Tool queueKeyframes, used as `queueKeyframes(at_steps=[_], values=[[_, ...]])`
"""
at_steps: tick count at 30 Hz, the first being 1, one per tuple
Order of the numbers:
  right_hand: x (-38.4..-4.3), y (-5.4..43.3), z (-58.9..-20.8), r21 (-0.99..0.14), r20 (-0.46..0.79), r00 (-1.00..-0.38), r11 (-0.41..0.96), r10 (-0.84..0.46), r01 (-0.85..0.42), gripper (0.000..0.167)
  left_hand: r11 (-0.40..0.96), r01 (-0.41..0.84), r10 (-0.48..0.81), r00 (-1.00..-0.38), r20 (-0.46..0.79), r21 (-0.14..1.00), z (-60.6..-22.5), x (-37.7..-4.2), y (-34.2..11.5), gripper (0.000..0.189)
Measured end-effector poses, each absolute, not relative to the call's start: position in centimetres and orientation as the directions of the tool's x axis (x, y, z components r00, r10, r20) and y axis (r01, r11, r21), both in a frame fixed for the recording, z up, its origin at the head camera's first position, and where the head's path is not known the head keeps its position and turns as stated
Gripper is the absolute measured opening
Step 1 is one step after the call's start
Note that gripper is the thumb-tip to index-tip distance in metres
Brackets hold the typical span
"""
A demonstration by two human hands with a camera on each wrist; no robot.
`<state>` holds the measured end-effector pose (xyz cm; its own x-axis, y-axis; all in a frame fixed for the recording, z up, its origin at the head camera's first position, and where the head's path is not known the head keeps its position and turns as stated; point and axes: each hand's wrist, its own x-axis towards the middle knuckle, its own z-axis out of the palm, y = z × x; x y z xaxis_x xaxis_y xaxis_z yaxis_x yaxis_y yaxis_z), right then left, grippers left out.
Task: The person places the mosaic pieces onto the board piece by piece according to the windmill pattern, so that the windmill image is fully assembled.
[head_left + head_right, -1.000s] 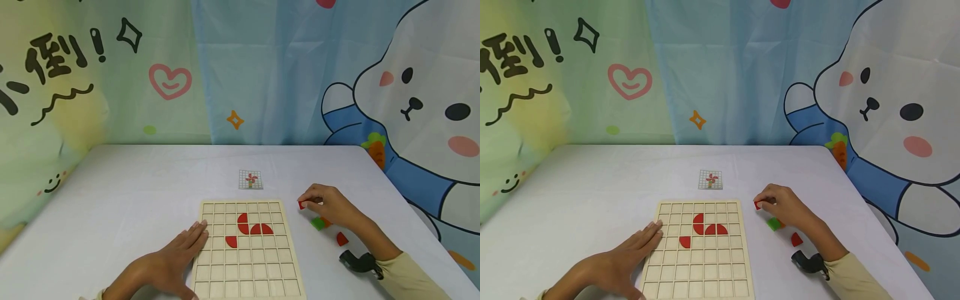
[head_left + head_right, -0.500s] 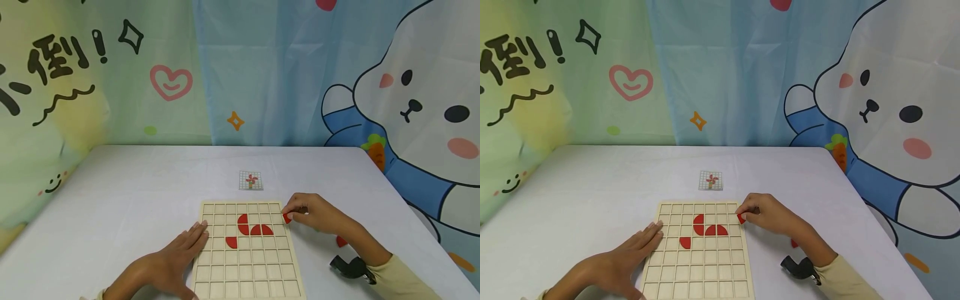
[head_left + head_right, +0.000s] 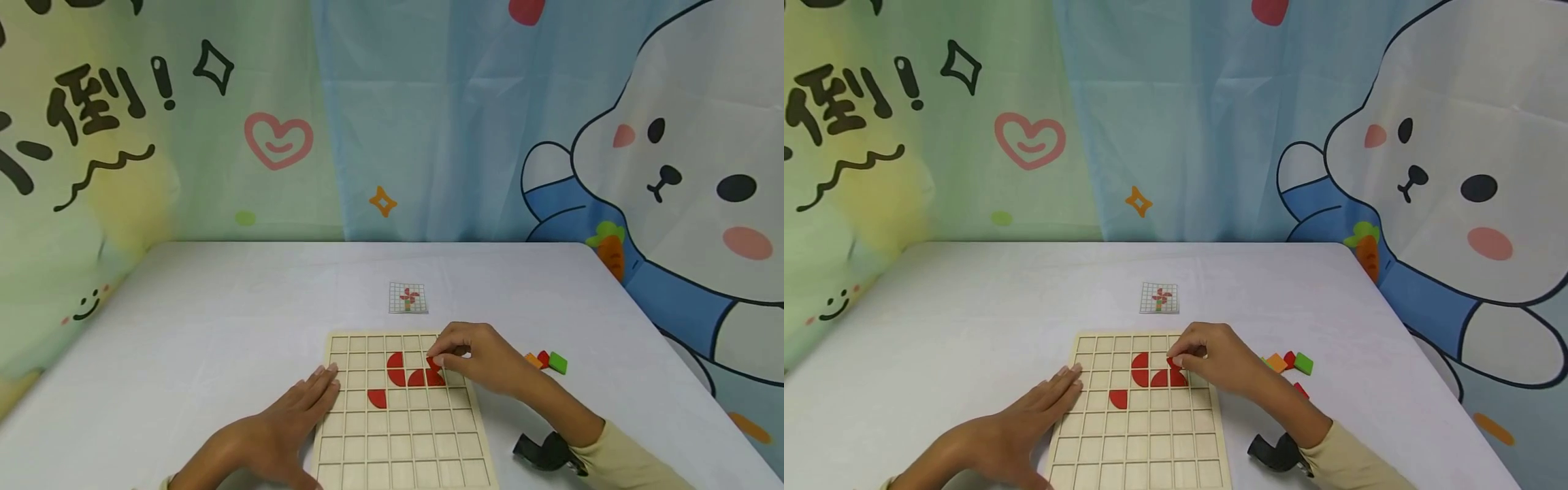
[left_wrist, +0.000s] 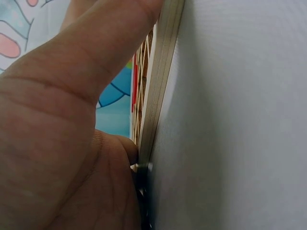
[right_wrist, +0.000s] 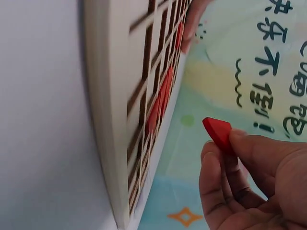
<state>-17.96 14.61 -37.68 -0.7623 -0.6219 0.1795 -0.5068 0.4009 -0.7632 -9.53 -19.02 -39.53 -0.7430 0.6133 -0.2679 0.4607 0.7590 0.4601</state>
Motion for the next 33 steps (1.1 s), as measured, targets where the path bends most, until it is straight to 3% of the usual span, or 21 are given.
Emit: queueKeyframes(at_steps=[7, 20, 25, 33], values=[[-17.2, 12.4, -38.3, -0.771, 0.100, -0.771, 0.441, -0.629, -0.460, 0.013, 0.746, 0.470, 0.624, -0.740, -0.251, 0.472, -39.7, -9.5, -19.2, 0.132], [-16.8, 11.0, -38.3, -0.829, 0.023, -0.714, 0.386, -0.700, -0.405, 0.013, 0.752, 0.456, 0.615, -0.745, -0.259, 0.476, -39.3, -9.4, -19.4, 0.132], [-16.8, 11.1, -38.4, -0.815, -0.003, -0.679, 0.396, -0.734, -0.424, 0.016, 0.747, 0.457, 0.620, -0.742, -0.256, 0.483, -39.4, -9.4, -19.4, 0.132], [-16.9, 11.4, -38.4, -0.756, -0.039, -0.672, 0.462, -0.739, -0.464, 0.016, 0.749, 0.458, 0.618, -0.743, -0.256, 0.479, -39.6, -9.4, -19.4, 0.133]])
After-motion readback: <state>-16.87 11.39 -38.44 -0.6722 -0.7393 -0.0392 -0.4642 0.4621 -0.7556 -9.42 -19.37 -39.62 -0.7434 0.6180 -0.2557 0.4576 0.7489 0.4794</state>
